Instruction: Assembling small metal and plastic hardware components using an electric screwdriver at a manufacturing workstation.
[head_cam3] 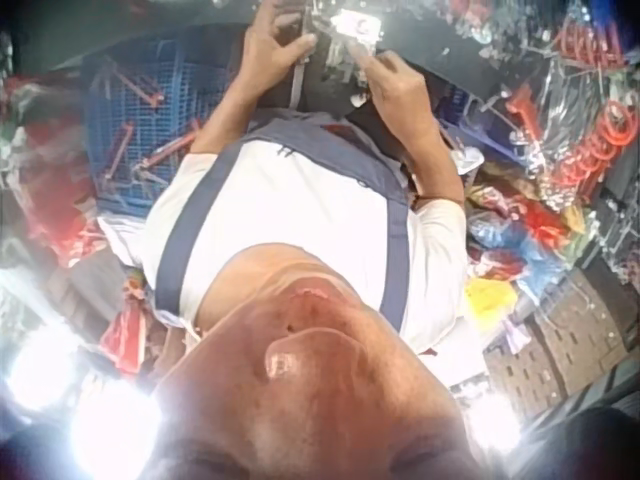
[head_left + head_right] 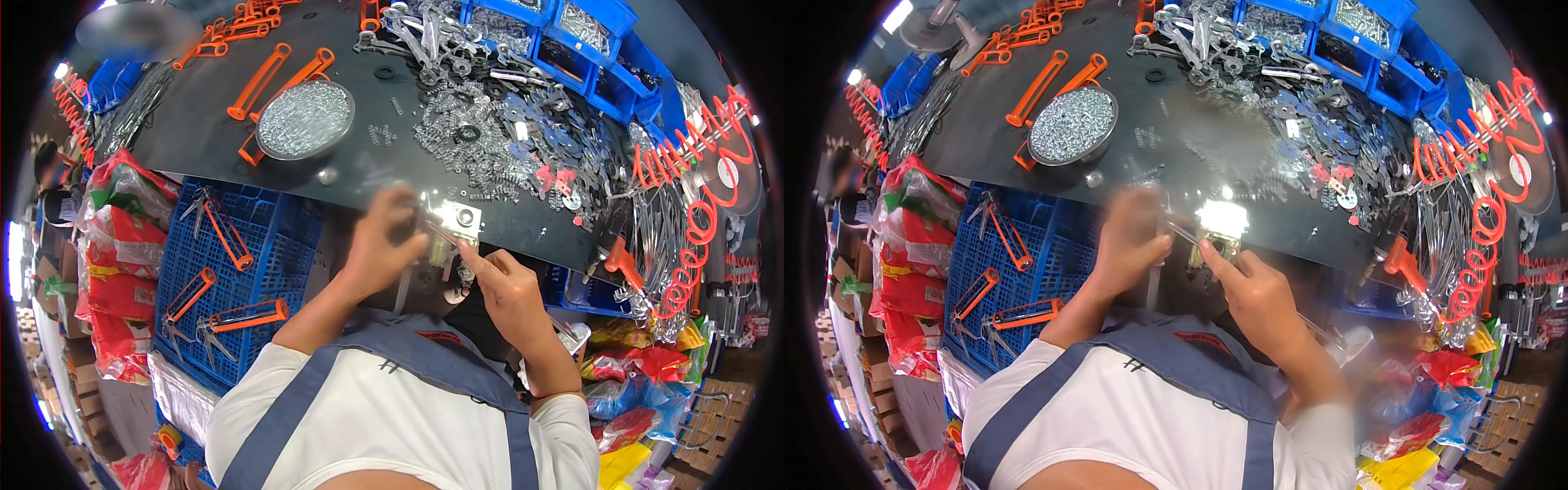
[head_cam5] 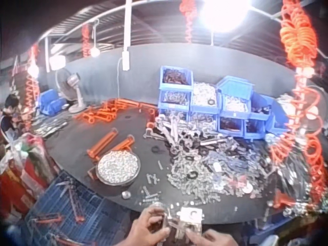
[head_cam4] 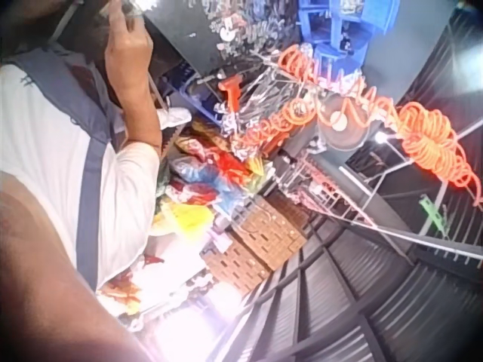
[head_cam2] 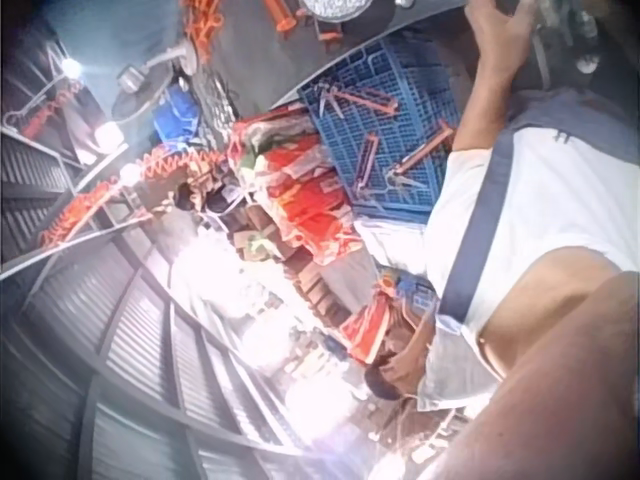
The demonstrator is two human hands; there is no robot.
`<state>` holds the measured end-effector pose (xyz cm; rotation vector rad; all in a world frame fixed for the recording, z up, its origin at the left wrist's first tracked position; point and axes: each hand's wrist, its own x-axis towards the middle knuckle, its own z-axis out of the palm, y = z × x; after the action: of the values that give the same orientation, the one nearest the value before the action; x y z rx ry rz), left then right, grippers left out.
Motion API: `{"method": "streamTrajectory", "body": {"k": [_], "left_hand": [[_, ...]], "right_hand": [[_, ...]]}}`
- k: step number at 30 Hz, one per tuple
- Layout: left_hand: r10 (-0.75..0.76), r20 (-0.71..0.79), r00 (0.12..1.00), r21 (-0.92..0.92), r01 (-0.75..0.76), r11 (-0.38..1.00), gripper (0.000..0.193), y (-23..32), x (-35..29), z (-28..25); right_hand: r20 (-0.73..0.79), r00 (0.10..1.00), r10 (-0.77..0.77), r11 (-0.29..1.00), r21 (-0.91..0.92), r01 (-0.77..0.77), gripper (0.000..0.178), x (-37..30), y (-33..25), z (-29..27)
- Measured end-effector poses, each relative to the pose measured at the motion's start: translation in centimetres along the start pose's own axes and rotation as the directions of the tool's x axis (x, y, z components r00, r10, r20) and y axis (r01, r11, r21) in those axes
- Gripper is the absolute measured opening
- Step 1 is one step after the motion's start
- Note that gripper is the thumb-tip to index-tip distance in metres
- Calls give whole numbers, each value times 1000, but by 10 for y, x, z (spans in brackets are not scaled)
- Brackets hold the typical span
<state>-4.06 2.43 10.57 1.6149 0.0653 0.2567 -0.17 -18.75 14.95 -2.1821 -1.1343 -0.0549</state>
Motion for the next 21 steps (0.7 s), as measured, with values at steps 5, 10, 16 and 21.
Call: {"method": "streamTrajectory", "body": {"k": [5, 10, 16, 21], "left_hand": [[454, 131, 881, 631, -427, 648, 52, -8, 2, 4], [204, 360, 910, 552, -384, 740, 56, 1, 18, -2], [391, 588, 709, 656, -700, 283, 62, 34, 16, 15], [472, 194, 860, 657, -471, 588, 50, 56, 5, -18]], "right_hand": [[32, 998, 46, 933, -358, -32, 57, -5, -3, 20], [126, 891, 436, 683, 598, -419, 37, -8, 18, 50], [-92, 882, 462, 714, 628, -308, 25, 22, 25, 67], [73, 891, 448, -23, 997, -70, 13, 7, 31, 53]]}}
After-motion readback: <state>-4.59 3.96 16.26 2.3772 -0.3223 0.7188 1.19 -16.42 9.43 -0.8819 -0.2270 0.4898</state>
